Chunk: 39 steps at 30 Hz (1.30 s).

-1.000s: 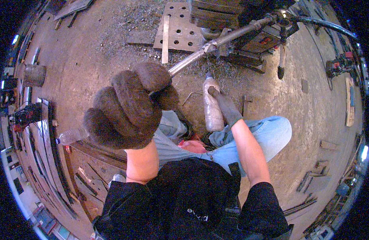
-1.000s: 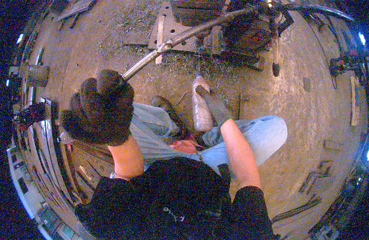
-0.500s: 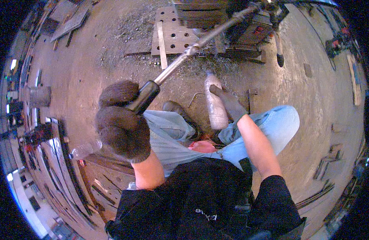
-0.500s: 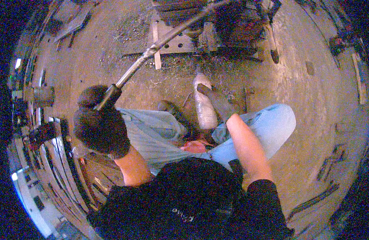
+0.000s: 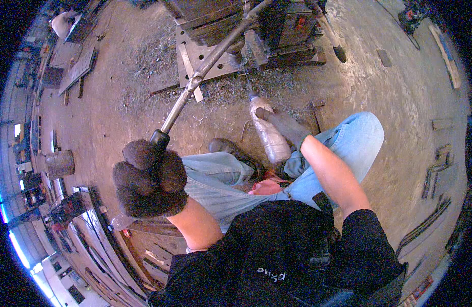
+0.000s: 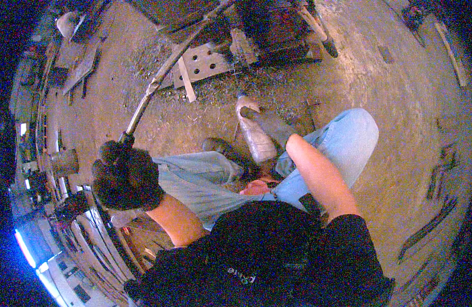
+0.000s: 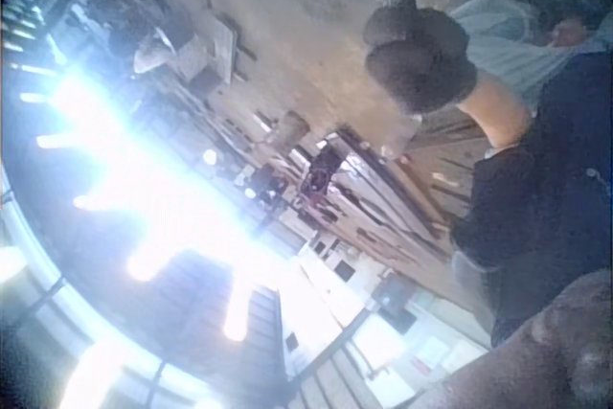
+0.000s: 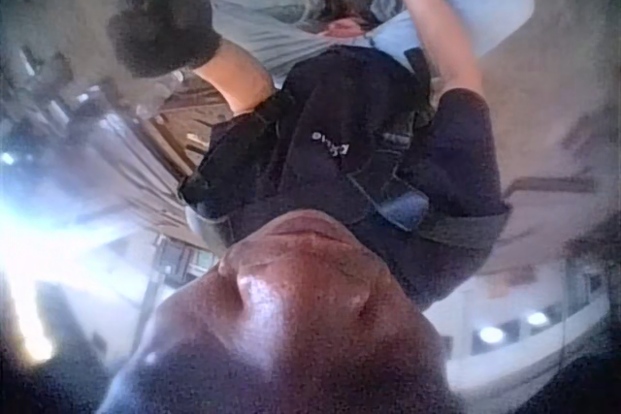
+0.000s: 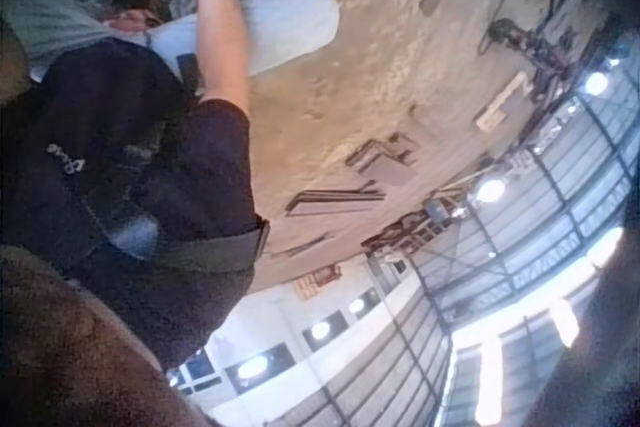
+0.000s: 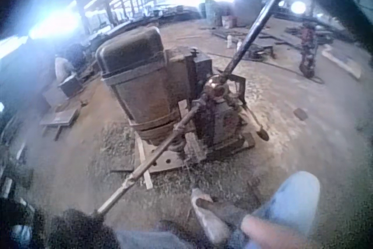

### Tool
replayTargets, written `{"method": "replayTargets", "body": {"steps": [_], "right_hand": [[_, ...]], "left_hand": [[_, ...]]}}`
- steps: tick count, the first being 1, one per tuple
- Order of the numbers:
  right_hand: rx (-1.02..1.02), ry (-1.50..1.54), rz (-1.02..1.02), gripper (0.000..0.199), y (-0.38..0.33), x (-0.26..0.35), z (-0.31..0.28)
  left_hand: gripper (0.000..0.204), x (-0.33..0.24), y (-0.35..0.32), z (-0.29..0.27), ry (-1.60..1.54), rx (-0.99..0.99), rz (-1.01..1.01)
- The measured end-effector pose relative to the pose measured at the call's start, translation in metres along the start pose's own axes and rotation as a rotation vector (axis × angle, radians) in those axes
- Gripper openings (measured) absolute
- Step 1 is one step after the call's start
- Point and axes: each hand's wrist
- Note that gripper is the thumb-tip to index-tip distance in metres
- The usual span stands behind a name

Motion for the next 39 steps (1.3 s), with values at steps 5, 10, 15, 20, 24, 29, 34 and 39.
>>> {"method": "replayTargets", "body": {"steps": [5, 10, 15, 20, 24, 29, 34, 39], "right_hand": [[-0.03, -0.085, -0.028, 0.081, -0.024, 0.021, 0.004], [-0.09, -0.037, -0.243, 0.086, -0.019, 0.011, 0.008], [-0.031, 0.024, -0.266, 0.089, -0.006, -0.002, 0.007], [-0.085, -0.062, -0.086, 0.089, -0.016, 0.008, 0.007], [-0.047, -0.026, 0.01, 0.08, -0.019, 0.011, 0.006], [-0.045, -0.125, -0.003, 0.08, -0.018, 0.017, 0.006], [-0.053, -0.021, -0.056, 0.081, -0.013, 0.005, 0.007], [0.017, -0.015, -0.025, 0.084, -0.018, 0.007, 0.009]], "left_hand": [[0.025, 0.004, -0.002, 0.0, -0.211, 0.053, -0.023], [0.025, 0.006, 0.0, 0.001, -0.277, 0.08, -0.029], [0.024, 0.005, -0.002, 0.0, -0.3, 0.094, -0.028], [0.024, 0.006, -0.001, -0.002, -0.327, 0.096, -0.024], [0.024, 0.008, -0.001, -0.002, -0.347, 0.098, -0.027], [0.024, 0.007, -0.001, -0.001, -0.356, 0.103, -0.026], [0.024, 0.01, 0.0, -0.001, -0.37, 0.106, -0.031], [0.024, 0.01, -0.002, -0.002, -0.373, 0.109, -0.032]]}}
Point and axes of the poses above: each hand's wrist, its own y-axis towards the middle knuckle, its own z-axis out of the palm, x = y × z, and after that the axes turned 10 degrees about y, right-handed
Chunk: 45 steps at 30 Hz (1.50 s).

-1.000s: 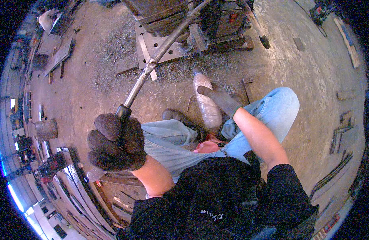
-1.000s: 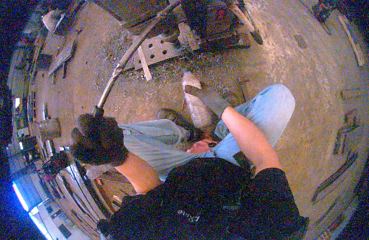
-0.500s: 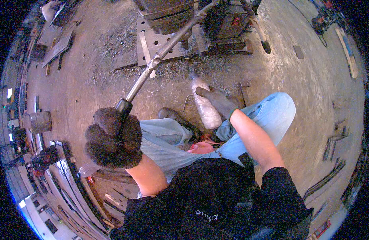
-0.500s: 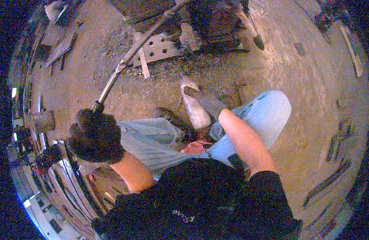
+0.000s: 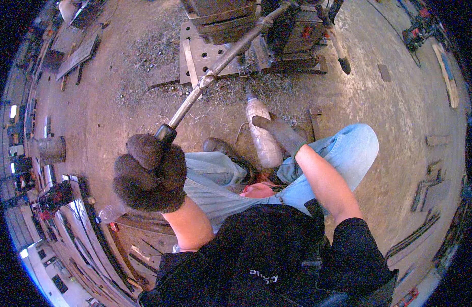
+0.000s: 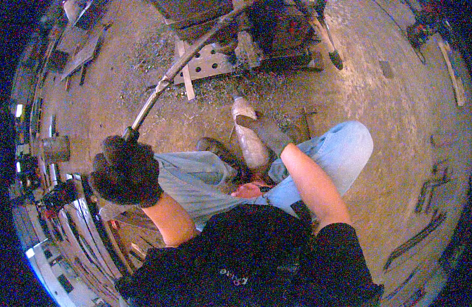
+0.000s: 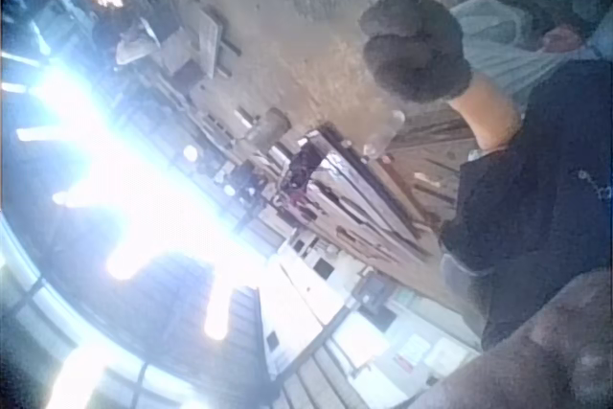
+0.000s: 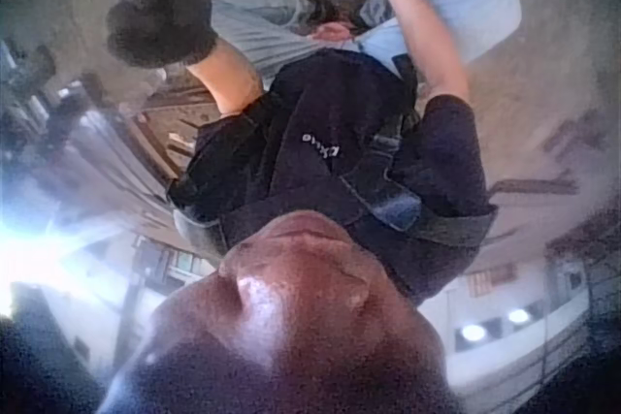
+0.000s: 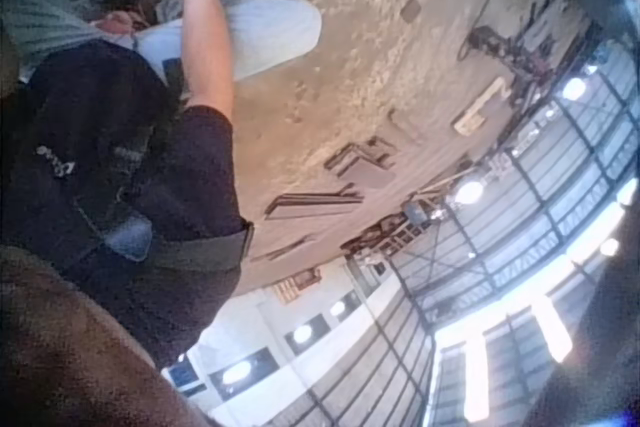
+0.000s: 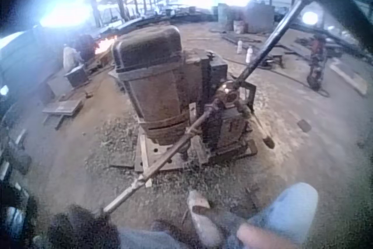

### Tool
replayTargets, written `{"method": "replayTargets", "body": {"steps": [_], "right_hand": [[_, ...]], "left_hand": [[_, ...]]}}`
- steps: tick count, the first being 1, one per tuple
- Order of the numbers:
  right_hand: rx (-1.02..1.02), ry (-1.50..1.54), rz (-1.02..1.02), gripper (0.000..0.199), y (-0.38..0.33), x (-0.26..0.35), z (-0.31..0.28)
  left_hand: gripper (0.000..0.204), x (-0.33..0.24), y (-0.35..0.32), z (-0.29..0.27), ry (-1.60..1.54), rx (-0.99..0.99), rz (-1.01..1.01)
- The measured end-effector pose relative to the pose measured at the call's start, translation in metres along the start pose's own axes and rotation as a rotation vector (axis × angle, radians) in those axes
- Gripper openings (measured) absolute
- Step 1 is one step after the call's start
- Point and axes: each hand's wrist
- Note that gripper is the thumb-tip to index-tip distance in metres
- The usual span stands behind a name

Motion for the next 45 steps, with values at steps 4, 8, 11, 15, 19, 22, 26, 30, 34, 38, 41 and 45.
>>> {"method": "replayTargets", "body": {"steps": [4, 8, 11, 15, 19, 22, 26, 30, 34, 38, 41, 45], "right_hand": [[-0.052, -0.121, -0.01, 0.087, 0.011, -0.008, -0.003], [-0.028, -0.079, 0.056, 0.092, 0.008, -0.003, -0.006], [-0.056, -0.12, 0.031, 0.094, -0.013, 0.021, -0.001], [-0.082, -0.119, -0.017, 0.094, -0.003, 0.009, -0.003], [-0.044, -0.086, -0.017, 0.094, -0.008, 0.016, -0.001], [-0.024, 0.005, -0.075, 0.09, 0.002, 0.002, -0.002], [-0.022, -0.086, -0.022, 0.082, 0.015, -0.012, -0.002], [-0.006, -0.064, 0.003, 0.085, 0.015, -0.016, -0.003], [-0.058, -0.04, 0.024, 0.085, 0.019, -0.016, -0.003], [-0.04, -0.199, 0.03, 0.093, -0.003, 0.015, -0.002], [-0.021, -0.173, -0.025, 0.099, -0.009, 0.018, 0.0], [-0.081, -0.162, 0.031, 0.08, -0.001, 0.008, -0.003]], "left_hand": [[0.024, 0.001, 0.0, 0.0, -0.012, 0.003, -0.006], [0.024, 0.001, -0.001, -0.001, -0.013, 0.007, -0.005], [0.024, 0.001, -0.001, -0.002, -0.014, 0.01, -0.007], [0.024, 0.002, -0.001, -0.002, -0.017, 0.017, -0.013], [0.024, 0.001, -0.001, -0.004, -0.009, 0.017, -0.017], [0.024, 0.001, -0.001, -0.004, 0.006, 0.032, -0.026], [0.024, 0.0, -0.001, -0.005, 0.035, 0.048, -0.04], [0.032, 0.0, -0.002, -0.007, -0.009, 0.032, -0.032], [0.039, 0.004, 0.0, 0.001, -0.075, -0.014, 0.0], [0.042, 0.009, 0.0, 0.003, -0.088, -0.078, 0.06], [0.043, 0.01, -0.001, 0.004, -0.079, -0.062, 0.057], [0.043, 0.009, 0.001, 0.007, -0.064, -0.044, 0.027]]}}
Point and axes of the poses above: each hand's wrist, its own y-axis towards the middle knuckle, its own z-axis out of the palm, x = y × z, and after that the axes turned 10 degrees about y, right-handed
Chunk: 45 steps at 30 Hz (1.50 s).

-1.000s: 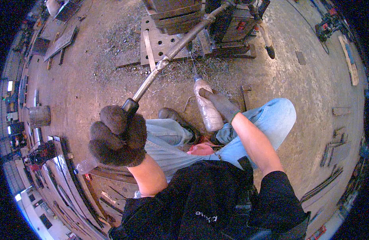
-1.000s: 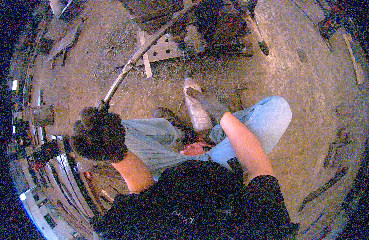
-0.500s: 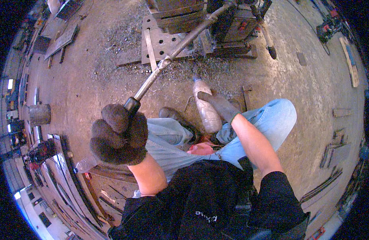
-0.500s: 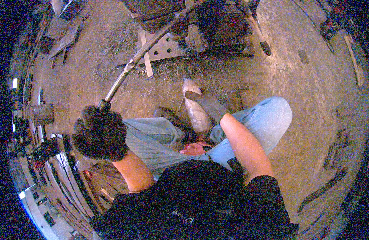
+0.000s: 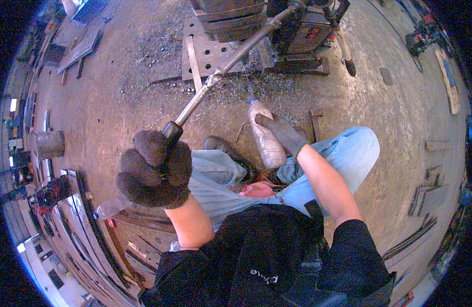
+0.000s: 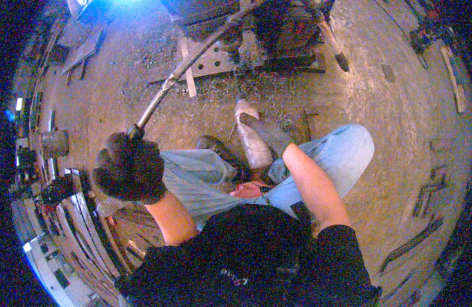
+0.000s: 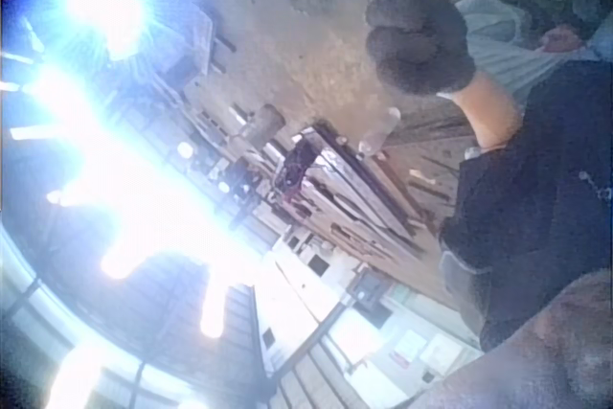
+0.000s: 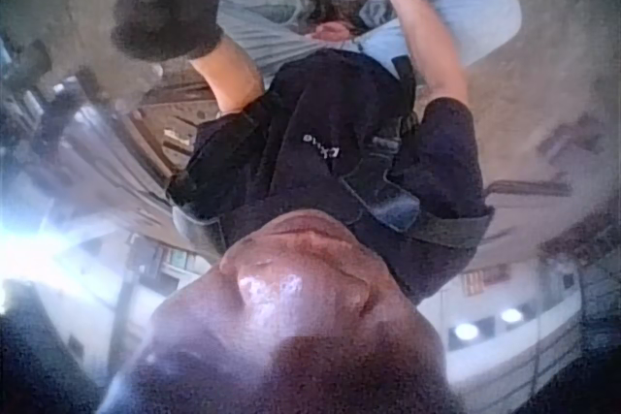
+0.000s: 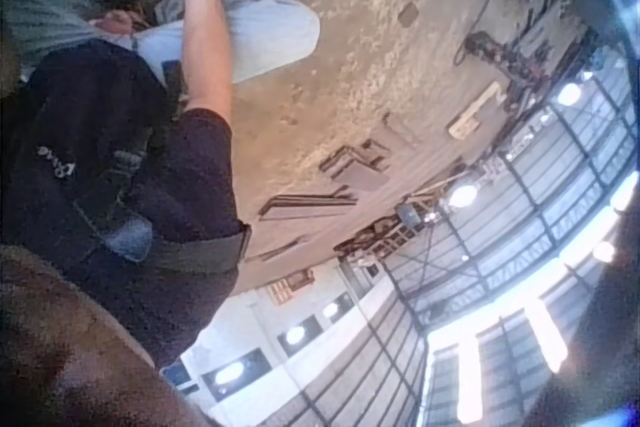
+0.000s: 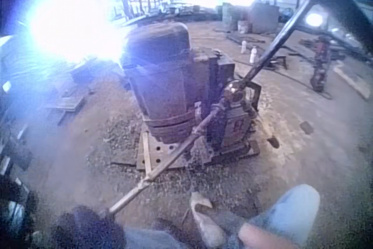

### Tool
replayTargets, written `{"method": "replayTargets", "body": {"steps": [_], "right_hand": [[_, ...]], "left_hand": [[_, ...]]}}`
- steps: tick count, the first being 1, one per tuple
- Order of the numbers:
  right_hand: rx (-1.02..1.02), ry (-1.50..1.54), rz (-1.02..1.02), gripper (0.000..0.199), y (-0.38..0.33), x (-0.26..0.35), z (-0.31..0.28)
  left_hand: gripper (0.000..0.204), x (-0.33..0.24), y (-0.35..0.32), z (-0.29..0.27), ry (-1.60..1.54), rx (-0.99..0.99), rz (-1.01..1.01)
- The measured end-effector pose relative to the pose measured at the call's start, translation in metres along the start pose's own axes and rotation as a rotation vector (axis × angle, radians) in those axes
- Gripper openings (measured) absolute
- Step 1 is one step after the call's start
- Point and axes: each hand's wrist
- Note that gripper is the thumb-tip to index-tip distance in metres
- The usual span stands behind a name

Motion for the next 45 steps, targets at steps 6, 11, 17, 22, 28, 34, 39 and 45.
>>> {"method": "replayTargets", "body": {"steps": [6, 11, 17, 22, 28, 34, 39, 45], "right_hand": [[0.009, 0.15, -0.084, 0.08, -0.01, 0.007, 0.005], [-0.067, 0.236, -0.106, 0.084, 0.002, -0.006, 0.005], [0.003, 0.206, 0.039, 0.088, 0.006, -0.008, 0.001], [-0.015, 0.12, 0.005, 0.09, -0.02, 0.019, 0.004], [0.001, 0.171, -0.037, 0.082, 0.017, -0.026, 0.004], [0.003, 0.186, -0.021, 0.08, -0.001, -0.006, 0.002], [-0.012, 0.125, -0.116, 0.077, 0.013, -0.018, 0.003], [0.043, 0.196, -0.046, 0.077, 0.018, -0.022, 0.001]], "left_hand": [[0.042, -0.002, -0.002, 0.001, 0.02, -0.004, -0.024], [0.041, -0.002, -0.002, 0.001, 0.033, -0.01, -0.043], [0.041, -0.003, -0.006, -0.001, 0.058, -0.035, -0.066], [0.042, -0.025, -0.002, 0.002, 0.71, -0.077, -0.154], [0.037, -0.063, 0.029, 0.075, 1.578, -0.035, 0.335], [0.045, -0.052, 0.051, 0.097, 1.779, 0.22, -0.214], [0.05, -0.062, 0.043, 0.091, 1.797, 0.334, -0.455], [0.049, -0.056, 0.039, 0.093, 1.655, 0.299, -0.417]]}}
Point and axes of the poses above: each hand's wrist, its own y-axis towards the middle knuckle, its own z-axis out of the palm, x = y × z, and after that the axes turned 10 degrees about y, right-handed
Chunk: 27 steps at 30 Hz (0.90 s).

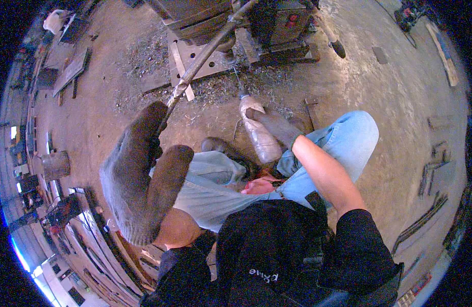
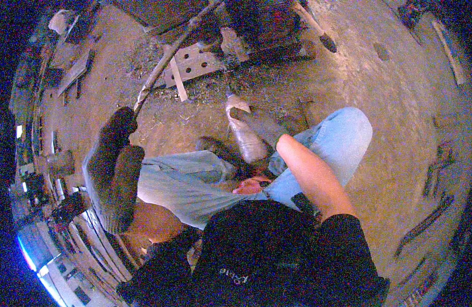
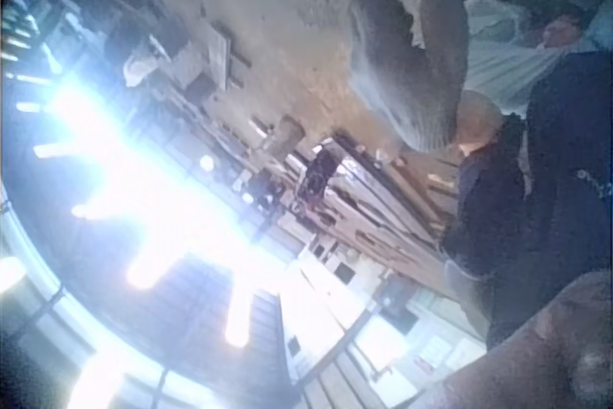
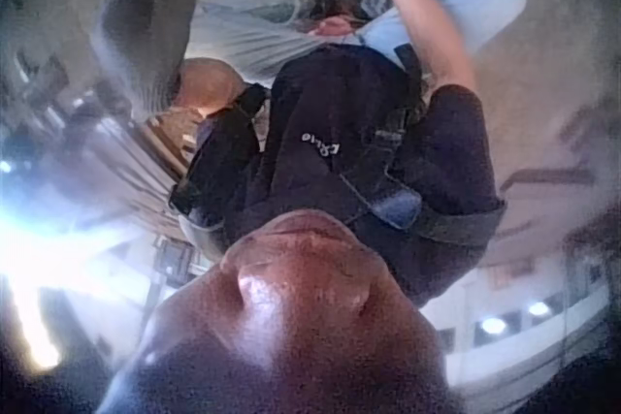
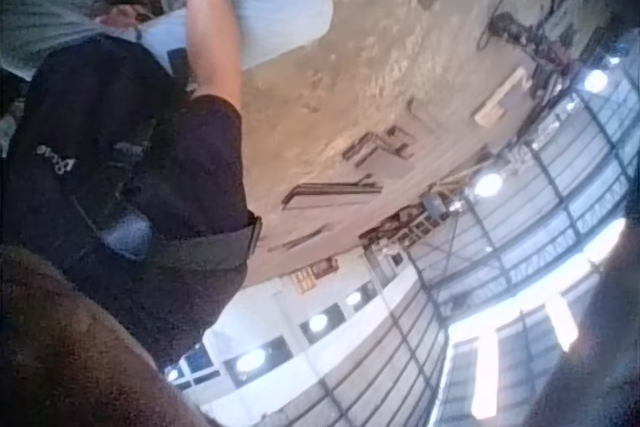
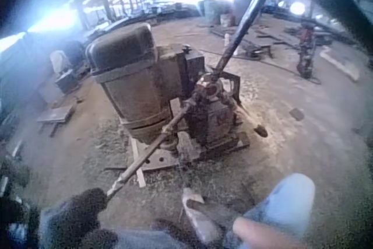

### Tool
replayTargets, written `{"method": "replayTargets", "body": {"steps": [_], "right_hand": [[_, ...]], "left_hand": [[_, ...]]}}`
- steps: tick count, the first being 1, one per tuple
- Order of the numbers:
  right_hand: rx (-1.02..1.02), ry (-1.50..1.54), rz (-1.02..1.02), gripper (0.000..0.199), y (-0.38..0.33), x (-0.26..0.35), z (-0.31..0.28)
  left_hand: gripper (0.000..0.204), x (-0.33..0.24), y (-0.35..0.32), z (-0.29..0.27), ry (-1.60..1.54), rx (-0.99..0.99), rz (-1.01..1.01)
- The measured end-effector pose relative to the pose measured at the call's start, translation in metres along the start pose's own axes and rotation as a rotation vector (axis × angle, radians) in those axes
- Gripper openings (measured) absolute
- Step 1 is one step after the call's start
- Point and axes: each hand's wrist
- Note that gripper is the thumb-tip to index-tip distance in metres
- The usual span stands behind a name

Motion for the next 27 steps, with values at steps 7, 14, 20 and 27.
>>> {"method": "replayTargets", "body": {"steps": [7, 14, 20, 27], "right_hand": [[-0.019, -0.055, 0.025, 0.08, -0.01, 0.012, 0.004], [-0.061, -0.07, -0.031, 0.084, -0.001, 0.001, 0.002], [-0.174, -0.122, -0.237, 0.079, 0.0, 0.0, 0.006], [-0.059, -0.063, -0.117, 0.081, -0.001, 0.006, 0.005]], "left_hand": [[0.048, -0.005, -0.001, 0.004, 0.093, -0.063, 0.107], [0.052, 0.007, 0.002, 0.005, 0.096, -0.032, -0.007], [0.052, 0.007, -0.001, 0.006, 0.061, -0.042, -0.016], [0.053, 0.017, -0.001, 0.01, -0.048, -0.081, 0.0]]}}
Point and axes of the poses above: each hand's wrist, its own y-axis towards the middle knuckle, its own z-axis out of the palm, x = y × z, and after that the axes turned 10 degrees about y, right-handed
